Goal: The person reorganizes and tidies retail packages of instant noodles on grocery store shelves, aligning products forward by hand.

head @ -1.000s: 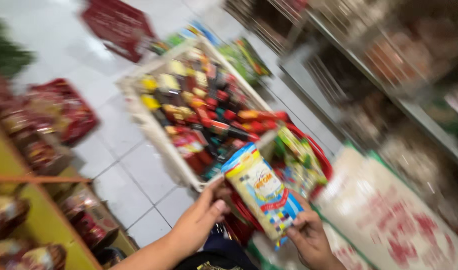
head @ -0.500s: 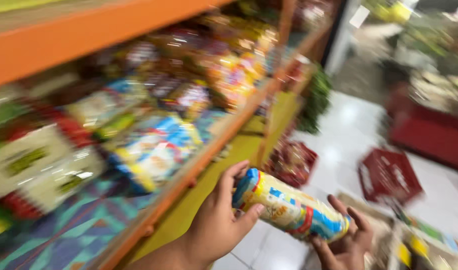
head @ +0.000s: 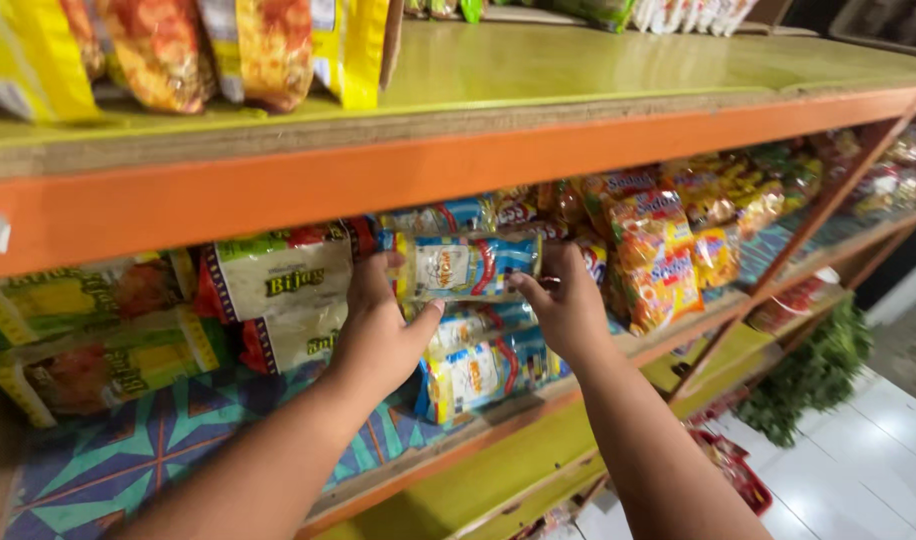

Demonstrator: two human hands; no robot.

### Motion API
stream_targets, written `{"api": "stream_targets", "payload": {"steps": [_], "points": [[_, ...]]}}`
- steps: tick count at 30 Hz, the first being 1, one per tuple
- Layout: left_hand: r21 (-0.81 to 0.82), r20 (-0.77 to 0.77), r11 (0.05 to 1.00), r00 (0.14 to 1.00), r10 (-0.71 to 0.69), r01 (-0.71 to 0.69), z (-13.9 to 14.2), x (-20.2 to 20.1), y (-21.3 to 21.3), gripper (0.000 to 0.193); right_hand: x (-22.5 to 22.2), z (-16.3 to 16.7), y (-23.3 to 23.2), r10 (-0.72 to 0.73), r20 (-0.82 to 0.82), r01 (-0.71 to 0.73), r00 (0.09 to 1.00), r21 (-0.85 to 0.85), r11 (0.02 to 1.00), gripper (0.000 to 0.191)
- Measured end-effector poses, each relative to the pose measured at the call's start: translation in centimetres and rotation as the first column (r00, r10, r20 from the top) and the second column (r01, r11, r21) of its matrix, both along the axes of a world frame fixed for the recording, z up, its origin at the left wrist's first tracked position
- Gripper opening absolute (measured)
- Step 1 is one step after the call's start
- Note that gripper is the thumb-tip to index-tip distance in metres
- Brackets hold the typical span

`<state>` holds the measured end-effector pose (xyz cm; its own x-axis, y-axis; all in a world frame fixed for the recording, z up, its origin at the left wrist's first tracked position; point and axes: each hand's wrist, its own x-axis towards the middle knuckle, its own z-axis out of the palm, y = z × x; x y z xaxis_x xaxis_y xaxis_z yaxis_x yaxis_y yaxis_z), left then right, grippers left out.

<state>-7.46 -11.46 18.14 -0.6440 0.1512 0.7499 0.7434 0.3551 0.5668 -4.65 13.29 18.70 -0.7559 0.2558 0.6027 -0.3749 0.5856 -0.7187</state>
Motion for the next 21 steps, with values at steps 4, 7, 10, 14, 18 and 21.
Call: {"api": "stream_targets", "payload": {"steps": [4,7,10,14,18,21], "points": [[-0.065,0.109,0.992,0.988,0.113,-0.107,0.1,-2.6,1.8,0.069,-4.9,1.5,2.1,0.061,0.041,-0.064,0.997,0.063,0.996,0.039],[-0.128,0.124,0.984,0.982,0.143,-0.127,-0.3,-3.4,2.6,0.072,-7.5,1.5,3.2,0.034,0.106,-0.051,0.994,0.162,0.985,0.038],[-0.187,0.19,0.973,0.967,0.169,-0.133,-1.4,-3.3,2.9,0.078,-8.7,0.6,3.8,-0.056,0.234,-0.02,0.971,0.311,0.95,0.041],[-0.24,0.183,0.962,0.967,0.175,-0.129,-2.5,-2.9,2.9,0.087,-8.4,-0.3,4.0,0.024,0.072,-0.046,0.997,0.323,0.945,0.051],[-0.31,0.226,0.942,0.952,0.205,-0.129,-1.3,-2.2,2.9,0.091,-6.5,0.9,3.6,0.018,-0.009,-0.013,1.0,0.395,0.919,0.058],[-0.275,0.074,0.948,0.979,0.188,-0.162,1.0,0.0,2.8,0.089,-3.6,2.4,3.3,0.011,-0.169,0.085,0.986,0.546,0.834,0.062]]}}
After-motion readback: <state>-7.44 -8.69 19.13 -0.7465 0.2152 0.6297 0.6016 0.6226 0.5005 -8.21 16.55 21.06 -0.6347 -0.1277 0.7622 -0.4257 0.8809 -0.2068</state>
